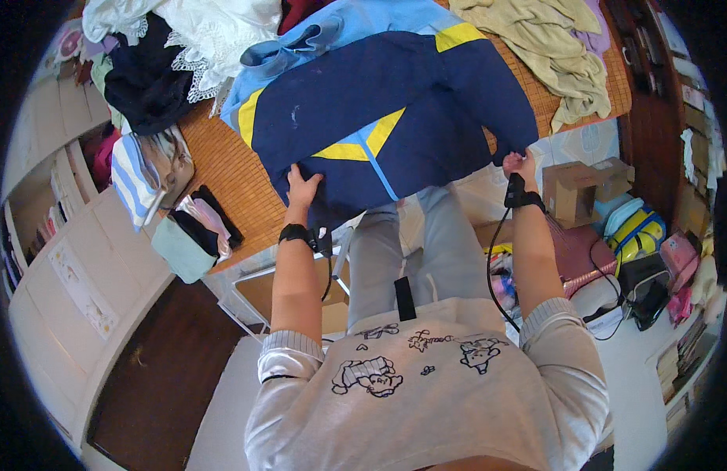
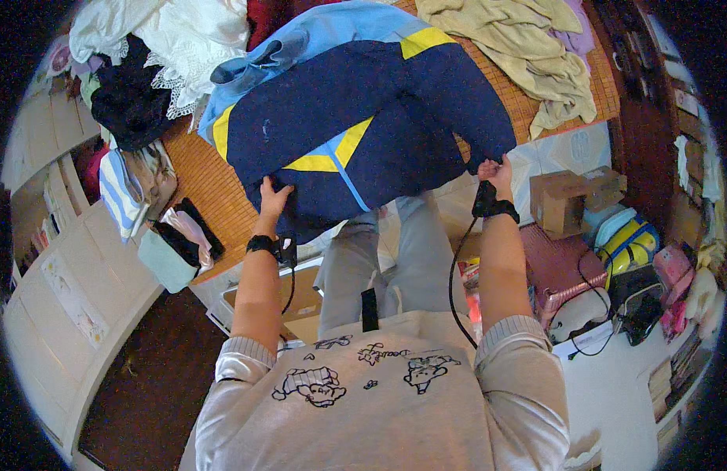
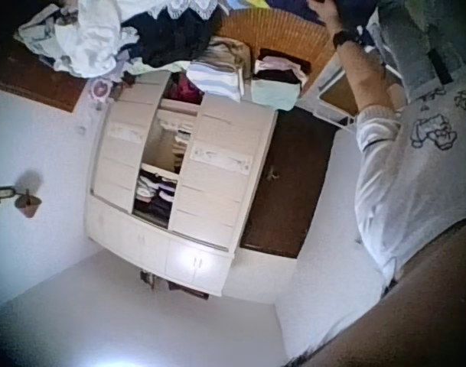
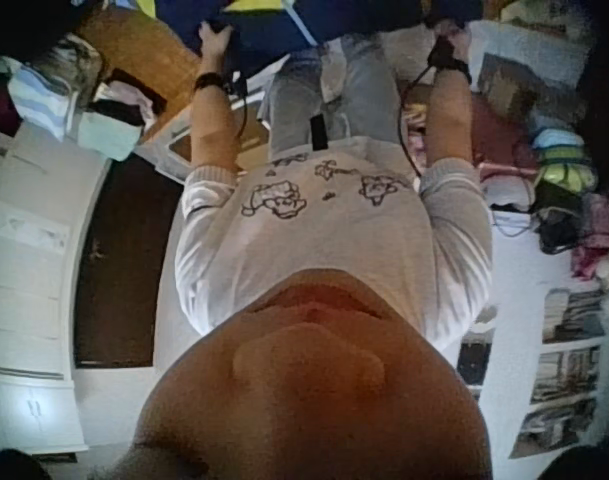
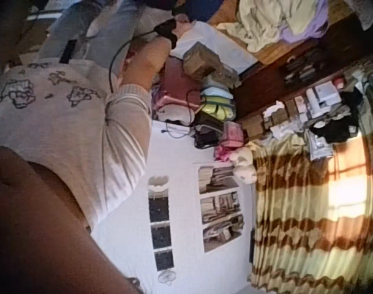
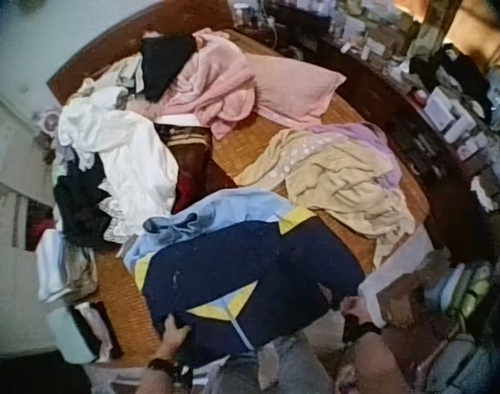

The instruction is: The user is folding several pieces of clothing, including pants and a jacket, on a bed.

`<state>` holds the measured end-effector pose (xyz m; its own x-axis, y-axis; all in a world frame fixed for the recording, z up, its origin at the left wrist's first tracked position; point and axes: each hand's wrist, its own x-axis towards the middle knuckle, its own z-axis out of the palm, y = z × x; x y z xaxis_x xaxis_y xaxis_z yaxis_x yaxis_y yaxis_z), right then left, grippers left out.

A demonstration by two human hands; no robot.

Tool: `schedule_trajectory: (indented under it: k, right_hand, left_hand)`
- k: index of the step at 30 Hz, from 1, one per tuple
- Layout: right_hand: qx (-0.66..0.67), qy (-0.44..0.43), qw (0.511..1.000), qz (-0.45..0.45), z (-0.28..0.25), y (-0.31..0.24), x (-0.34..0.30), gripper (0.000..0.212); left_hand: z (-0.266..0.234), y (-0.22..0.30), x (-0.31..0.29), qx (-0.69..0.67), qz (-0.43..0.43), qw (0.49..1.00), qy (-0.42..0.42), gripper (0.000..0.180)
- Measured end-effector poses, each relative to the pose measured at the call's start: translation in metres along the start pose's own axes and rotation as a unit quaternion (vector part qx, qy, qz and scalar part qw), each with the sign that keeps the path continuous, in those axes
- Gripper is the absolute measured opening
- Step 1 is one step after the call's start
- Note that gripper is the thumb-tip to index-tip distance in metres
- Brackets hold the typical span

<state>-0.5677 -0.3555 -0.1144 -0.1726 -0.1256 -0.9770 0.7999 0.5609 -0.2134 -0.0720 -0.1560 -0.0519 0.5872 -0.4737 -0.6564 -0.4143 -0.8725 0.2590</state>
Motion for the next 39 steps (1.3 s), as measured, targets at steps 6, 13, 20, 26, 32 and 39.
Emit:
schedule_trajectory:
  k: [6, 13, 20, 26, 32, 39]
  right_hand:
    - [0.11, -0.466, 0.868, 0.132, -0.012, -0.072, -0.017, 0.015]
    - [0.022, -0.406, 0.879, -0.25, 0.094, -0.078, -0.215, 0.042]
    - [0.028, -0.477, 0.802, -0.358, 0.182, -0.04, -0.286, 0.053]
    - [-0.431, -0.471, 0.589, -0.496, 0.191, 0.114, -0.309, 0.019]
    - [-0.603, -0.524, 0.061, -0.599, 0.193, 0.254, -0.253, 0.034]
    - [-0.716, -0.474, 0.159, -0.487, 0.131, 0.228, -0.182, 0.027]
  left_hand:
    - [0.019, 0.025, -0.005, -0.362, 0.007, 0.932, 0.004, 0.082]
    - [0.011, 0.052, -0.021, -0.448, -0.087, 0.887, 0.068, 0.07]
    - [-0.021, 0.095, -0.044, -0.506, 0.057, 0.855, 0.095, 0.056]
    - [-0.097, 0.137, -0.081, -0.615, 0.233, 0.753, 0.034, 0.049]
    - [-0.078, 0.036, -0.02, -0.84, 0.055, 0.54, 0.02, 0.059]
    - [-0.053, -0.028, 0.006, -0.798, -0.043, 0.601, -0.015, 0.062]
